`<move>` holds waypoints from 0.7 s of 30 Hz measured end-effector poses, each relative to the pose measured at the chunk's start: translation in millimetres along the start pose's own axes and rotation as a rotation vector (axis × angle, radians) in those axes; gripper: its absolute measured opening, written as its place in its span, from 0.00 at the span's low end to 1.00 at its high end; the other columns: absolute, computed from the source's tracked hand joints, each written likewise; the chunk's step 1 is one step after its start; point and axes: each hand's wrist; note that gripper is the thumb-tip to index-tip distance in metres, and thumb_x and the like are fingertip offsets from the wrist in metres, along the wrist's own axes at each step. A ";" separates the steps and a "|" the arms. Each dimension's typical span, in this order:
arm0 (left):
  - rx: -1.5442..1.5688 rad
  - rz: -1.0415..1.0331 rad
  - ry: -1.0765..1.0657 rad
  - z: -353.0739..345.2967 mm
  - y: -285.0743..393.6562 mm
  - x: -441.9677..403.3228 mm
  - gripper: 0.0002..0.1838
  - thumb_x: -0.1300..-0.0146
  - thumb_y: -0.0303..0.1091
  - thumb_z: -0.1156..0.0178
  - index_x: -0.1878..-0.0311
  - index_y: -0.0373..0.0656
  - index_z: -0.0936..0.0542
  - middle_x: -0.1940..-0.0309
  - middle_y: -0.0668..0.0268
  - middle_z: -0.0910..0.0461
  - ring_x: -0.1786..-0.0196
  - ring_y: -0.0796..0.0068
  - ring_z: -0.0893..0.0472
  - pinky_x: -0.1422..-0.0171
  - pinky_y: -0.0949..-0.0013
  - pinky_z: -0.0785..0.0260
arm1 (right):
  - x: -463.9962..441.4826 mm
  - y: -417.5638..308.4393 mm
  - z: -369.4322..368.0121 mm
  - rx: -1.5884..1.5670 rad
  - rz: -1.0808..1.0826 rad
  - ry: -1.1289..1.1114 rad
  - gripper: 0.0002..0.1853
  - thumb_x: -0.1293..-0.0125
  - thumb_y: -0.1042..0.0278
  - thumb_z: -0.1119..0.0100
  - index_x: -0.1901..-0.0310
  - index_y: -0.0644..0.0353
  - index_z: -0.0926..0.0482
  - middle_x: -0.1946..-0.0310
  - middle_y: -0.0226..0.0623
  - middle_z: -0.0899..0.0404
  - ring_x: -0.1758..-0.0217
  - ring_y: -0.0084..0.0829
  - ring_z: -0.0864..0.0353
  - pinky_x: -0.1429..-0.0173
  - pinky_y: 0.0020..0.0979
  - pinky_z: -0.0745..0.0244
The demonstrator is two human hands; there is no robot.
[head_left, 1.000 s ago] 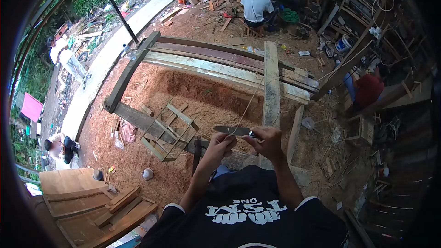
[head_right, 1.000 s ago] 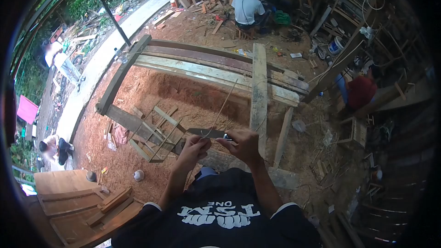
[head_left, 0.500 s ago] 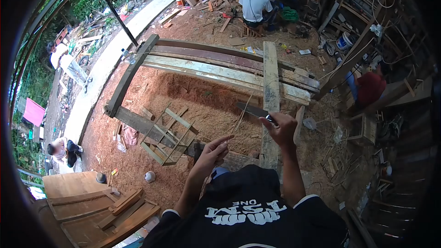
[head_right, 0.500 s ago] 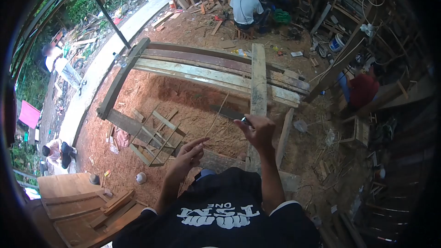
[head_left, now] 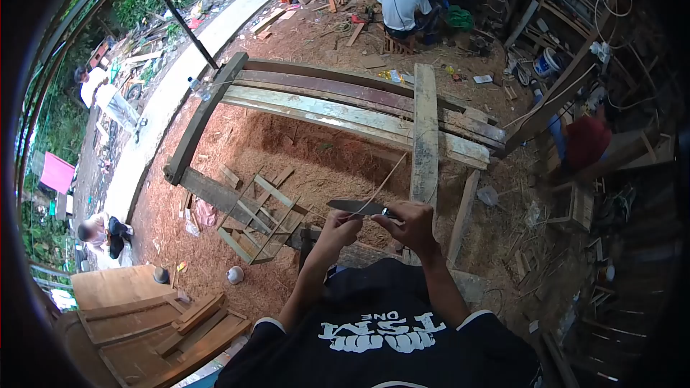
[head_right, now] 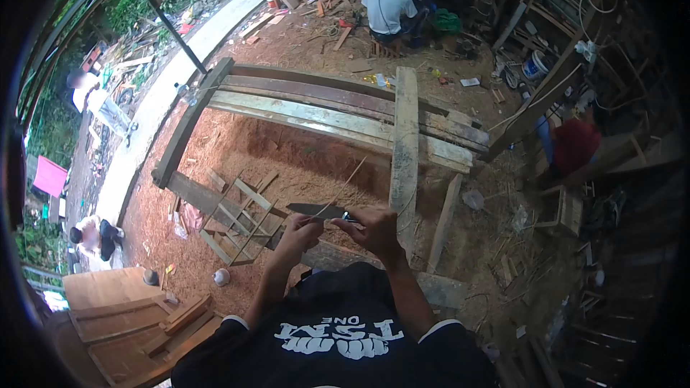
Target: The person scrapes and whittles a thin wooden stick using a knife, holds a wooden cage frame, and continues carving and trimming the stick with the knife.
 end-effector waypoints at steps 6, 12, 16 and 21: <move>0.073 0.137 -0.008 -3.0 15.1 4.3 0.21 0.24 0.36 0.47 0.31 0.41 0.28 0.79 0.83 0.44 0.80 0.93 0.47 0.78 0.82 0.56 | 5.7 96.6 39.5 0.388 -0.266 0.238 0.23 0.36 0.42 0.35 0.73 0.56 0.16 0.85 0.33 0.25 0.83 0.32 0.23 0.77 0.32 0.33; 0.193 0.181 -0.002 4.1 11.7 -13.4 0.24 0.23 0.35 0.49 0.27 0.41 0.34 0.78 0.82 0.43 0.79 0.91 0.46 0.78 0.83 0.55 | 12.7 89.3 20.4 0.306 -0.325 0.234 0.24 0.37 0.38 0.36 0.69 0.55 0.16 0.84 0.33 0.24 0.81 0.34 0.21 0.74 0.34 0.30; 0.376 0.209 -0.052 -4.0 19.3 -22.5 0.25 0.24 0.34 0.49 0.26 0.42 0.37 0.77 0.80 0.41 0.78 0.91 0.44 0.78 0.83 0.54 | 13.3 59.2 1.5 -0.009 -0.461 0.134 0.23 0.37 0.42 0.34 0.65 0.59 0.15 0.83 0.33 0.22 0.80 0.31 0.20 0.74 0.32 0.29; 0.410 0.219 -0.094 -10.8 13.1 -28.1 0.18 0.26 0.34 0.46 0.36 0.44 0.31 0.77 0.80 0.39 0.77 0.91 0.41 0.77 0.84 0.52 | 3.9 32.5 -9.7 -0.507 -0.573 -0.188 0.19 0.35 0.53 0.32 0.50 0.59 0.17 0.83 0.23 0.29 0.79 0.15 0.34 0.74 0.26 0.39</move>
Point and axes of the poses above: each hand's wrist, its own x-axis away from the middle knuckle, its own z-axis out of the back of the hand, y = z × x
